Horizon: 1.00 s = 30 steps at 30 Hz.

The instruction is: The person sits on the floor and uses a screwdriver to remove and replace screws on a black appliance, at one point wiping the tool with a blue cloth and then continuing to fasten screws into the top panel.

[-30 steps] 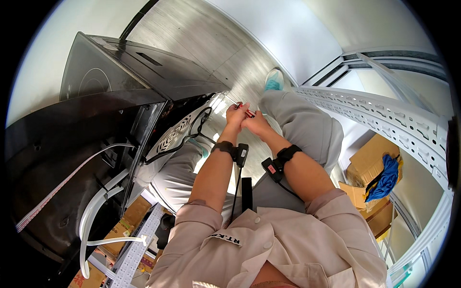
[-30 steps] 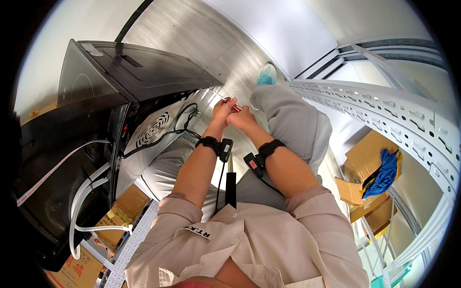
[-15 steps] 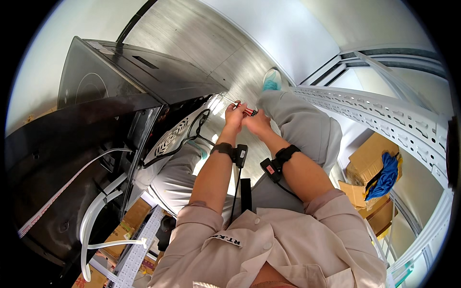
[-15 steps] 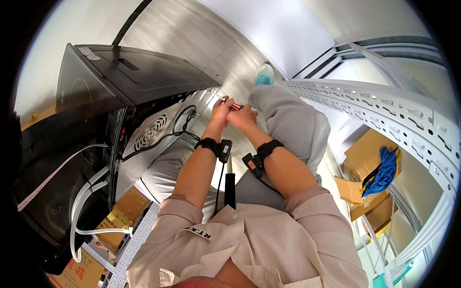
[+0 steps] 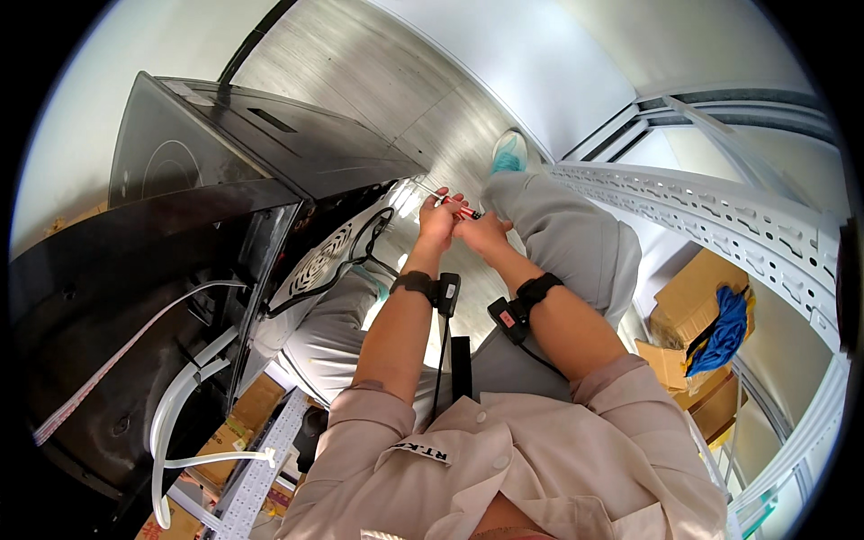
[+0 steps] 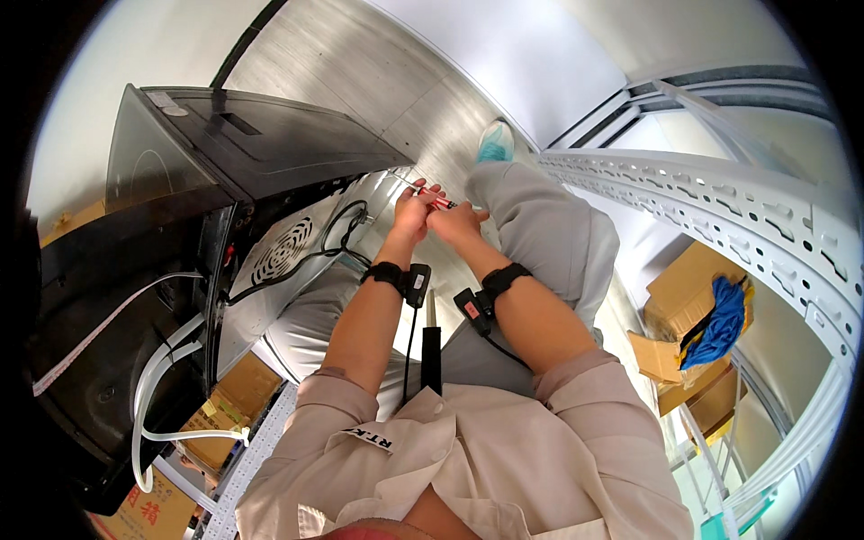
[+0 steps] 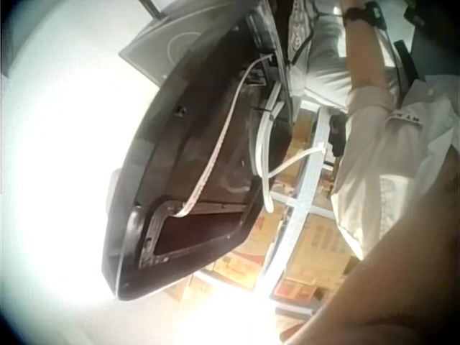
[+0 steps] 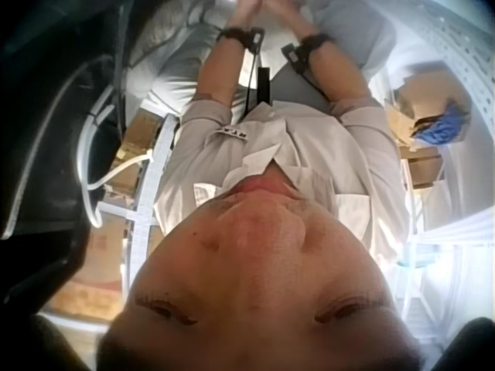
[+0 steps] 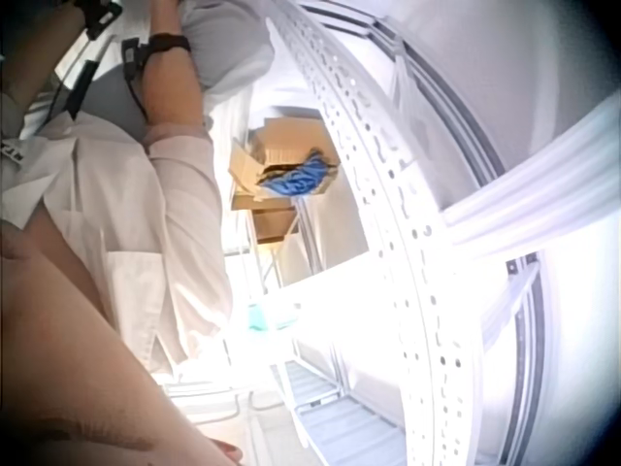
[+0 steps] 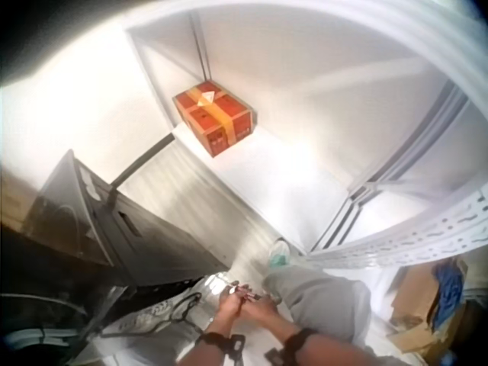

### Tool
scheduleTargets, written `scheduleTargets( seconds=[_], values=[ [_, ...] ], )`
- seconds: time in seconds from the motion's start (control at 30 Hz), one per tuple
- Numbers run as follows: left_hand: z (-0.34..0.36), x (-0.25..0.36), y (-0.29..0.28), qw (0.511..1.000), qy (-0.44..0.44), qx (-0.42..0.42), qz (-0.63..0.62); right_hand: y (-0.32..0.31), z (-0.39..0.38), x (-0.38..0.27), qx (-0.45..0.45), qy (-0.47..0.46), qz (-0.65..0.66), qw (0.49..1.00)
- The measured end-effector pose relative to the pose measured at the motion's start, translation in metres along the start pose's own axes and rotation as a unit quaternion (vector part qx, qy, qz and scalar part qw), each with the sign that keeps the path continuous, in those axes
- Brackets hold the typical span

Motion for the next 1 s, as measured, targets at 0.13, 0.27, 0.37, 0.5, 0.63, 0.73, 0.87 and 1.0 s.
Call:
scheduleTargets(
  seconds=[0.13, 0.27, 0.37, 0.5, 0.63, 0.73, 0.87, 1.0],
  values=[
    [0.001, 0.004, -0.004, 0.984, -0.001, 0.051, 0.171, -0.002, -0.007, -0.002, 0.003, 0.011, 0.012, 1.0],
    [0.0, 0.004, -0.006, 0.972, 0.0, 0.119, 0.203, -0.002, -0.015, -0.007, 0.011, 0.021, 0.025, 0.999],
    [-0.015, 0.011, 0.005, 0.982, 0.008, 0.107, 0.153, -0.011, -0.018, -0.011, -0.003, -0.001, 0.043, 0.999],
    [-0.011, 0.008, 0.002, 0.996, 0.014, 0.051, 0.078, -0.003, -0.005, -0.003, 0.003, -0.02, 0.026, 0.999],
    [0.01, 0.01, -0.017, 0.996, 0.016, 0.09, 0.02, 0.0, -0.009, -0.006, -0.003, -0.017, 0.036, 0.999],
    [0.017, 0.024, -0.018, 0.986, 0.054, 0.137, -0.075, 0.001, -0.006, -0.005, 0.005, -0.019, 0.046, 0.999],
    [0.026, 0.026, -0.021, 0.975, 0.055, 0.182, -0.113, 0.001, -0.009, -0.007, -0.003, -0.039, 0.06, 0.997],
    [0.032, 0.023, -0.02, 0.971, 0.062, 0.178, -0.148, 0.001, -0.011, -0.009, 0.004, -0.042, 0.054, 0.998]
  ],
)
Point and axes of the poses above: each hand's wrist, its own z-axis towards the middle knuckle, its own y-axis out of the palm, x = y × z, the point moved 2 cm from there along z, towards the middle knuckle, and after that the axes turned 5 degrees about -z, right-handed, at the moved point
